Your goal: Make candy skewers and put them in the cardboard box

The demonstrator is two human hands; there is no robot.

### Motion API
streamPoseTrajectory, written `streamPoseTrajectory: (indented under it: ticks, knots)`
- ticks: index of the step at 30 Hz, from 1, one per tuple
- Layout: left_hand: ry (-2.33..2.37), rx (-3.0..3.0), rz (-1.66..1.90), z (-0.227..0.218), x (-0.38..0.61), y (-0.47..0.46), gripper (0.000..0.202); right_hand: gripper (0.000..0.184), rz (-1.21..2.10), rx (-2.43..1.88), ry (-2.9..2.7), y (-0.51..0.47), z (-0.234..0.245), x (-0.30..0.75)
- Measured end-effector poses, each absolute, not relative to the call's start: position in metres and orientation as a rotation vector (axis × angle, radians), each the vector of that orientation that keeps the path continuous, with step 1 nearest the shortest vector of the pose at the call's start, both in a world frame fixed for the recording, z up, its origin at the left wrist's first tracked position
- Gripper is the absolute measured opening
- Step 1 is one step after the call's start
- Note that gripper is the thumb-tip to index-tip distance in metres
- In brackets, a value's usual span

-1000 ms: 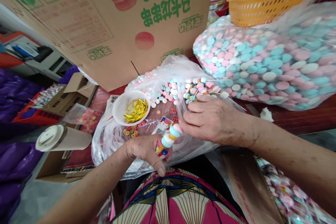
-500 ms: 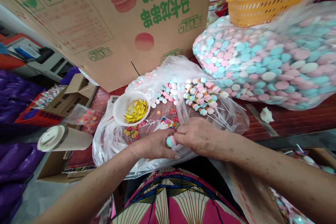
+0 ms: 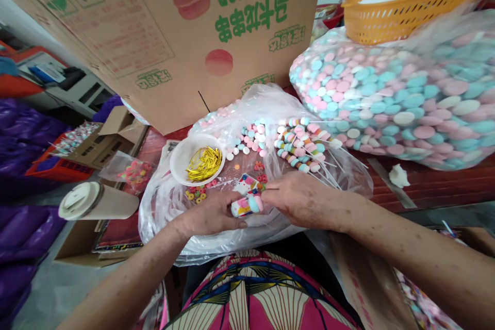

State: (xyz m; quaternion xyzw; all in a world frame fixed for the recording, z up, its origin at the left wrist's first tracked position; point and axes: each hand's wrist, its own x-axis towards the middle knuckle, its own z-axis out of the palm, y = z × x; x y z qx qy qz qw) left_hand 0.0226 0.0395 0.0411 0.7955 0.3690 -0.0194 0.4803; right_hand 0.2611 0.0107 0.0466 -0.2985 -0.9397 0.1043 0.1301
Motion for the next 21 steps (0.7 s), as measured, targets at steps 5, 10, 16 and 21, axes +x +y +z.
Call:
streamPoseTrajectory:
  ticks: [5, 10, 16, 21]
  knots:
    - [1.085, 2.149, -0.007, 0.049, 0.036, 0.036, 0.034, 0.019, 0.156, -0.97, -2.669, 0.016, 0.047, 0.251]
    - [0.969, 2.067, 0.112, 0.053, 0.026, 0.039, 0.041, 0.021, -0.082, -0.978, -2.714, 0.022, 0.065, 0.259]
    - [0.563, 1.57, -0.333, 0.052, 0.028, 0.047, 0.03, 0.026, 0.028, -0.784, -2.676, 0.034, 0.086, 0.257]
    - [0.655, 1.465, -0.223, 0.054, 0.026, 0.048, 0.031, 0.029, 0.013, -0.782, -2.692, 0.038, 0.088, 0.265]
